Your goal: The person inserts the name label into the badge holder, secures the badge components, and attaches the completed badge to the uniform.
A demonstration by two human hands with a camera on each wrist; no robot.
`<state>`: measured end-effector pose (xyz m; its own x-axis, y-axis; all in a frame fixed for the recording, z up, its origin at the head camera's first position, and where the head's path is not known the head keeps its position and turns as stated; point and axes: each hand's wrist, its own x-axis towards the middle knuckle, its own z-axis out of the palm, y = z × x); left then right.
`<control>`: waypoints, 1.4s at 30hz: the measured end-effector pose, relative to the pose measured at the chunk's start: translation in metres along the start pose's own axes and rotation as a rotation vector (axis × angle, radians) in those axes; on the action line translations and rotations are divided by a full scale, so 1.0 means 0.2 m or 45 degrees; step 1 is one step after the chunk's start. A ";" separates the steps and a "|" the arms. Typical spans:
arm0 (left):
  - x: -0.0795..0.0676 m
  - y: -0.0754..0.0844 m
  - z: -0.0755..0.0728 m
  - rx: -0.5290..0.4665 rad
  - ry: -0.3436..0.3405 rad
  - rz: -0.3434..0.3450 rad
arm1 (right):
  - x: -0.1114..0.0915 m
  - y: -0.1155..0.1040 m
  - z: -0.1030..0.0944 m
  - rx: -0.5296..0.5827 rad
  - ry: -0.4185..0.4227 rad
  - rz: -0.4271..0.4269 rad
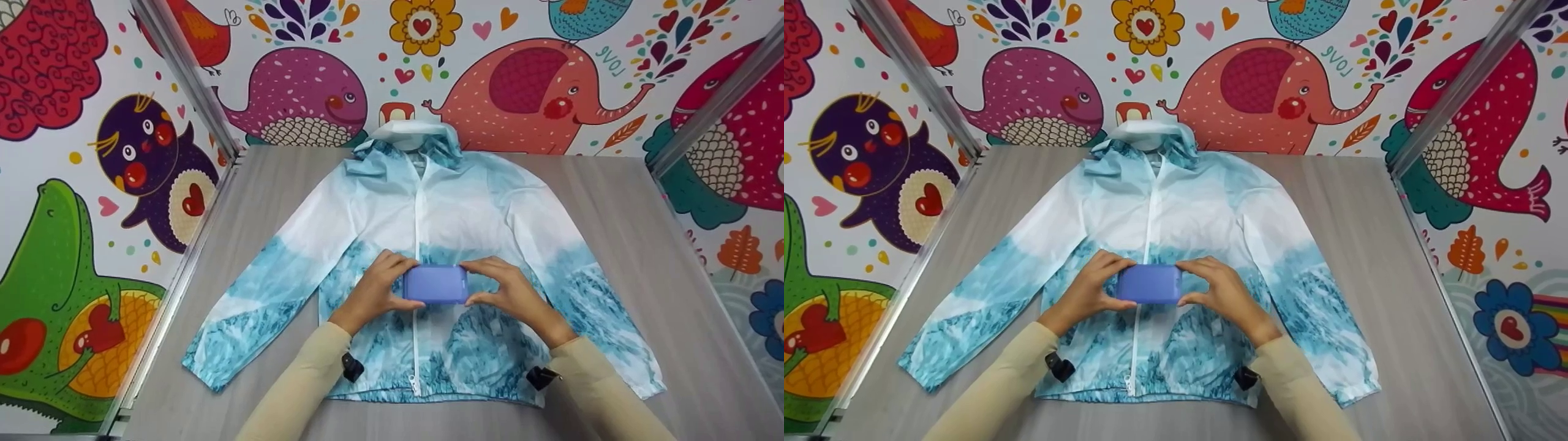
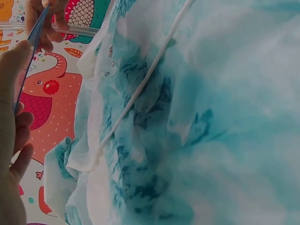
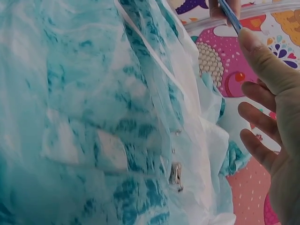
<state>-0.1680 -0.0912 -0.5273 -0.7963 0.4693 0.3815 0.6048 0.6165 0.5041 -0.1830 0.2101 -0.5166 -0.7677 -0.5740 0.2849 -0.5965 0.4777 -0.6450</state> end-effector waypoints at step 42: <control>-0.02 -0.06 -0.01 0.090 0.136 -0.021 | 0.03 0.11 -0.03 -0.133 0.035 0.210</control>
<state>-0.1727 -0.1019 -0.5332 -0.7997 0.3909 0.4557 0.5870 0.6686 0.4565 -0.2017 0.2220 -0.5248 -0.8623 -0.4645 0.2018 -0.4821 0.6309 -0.6079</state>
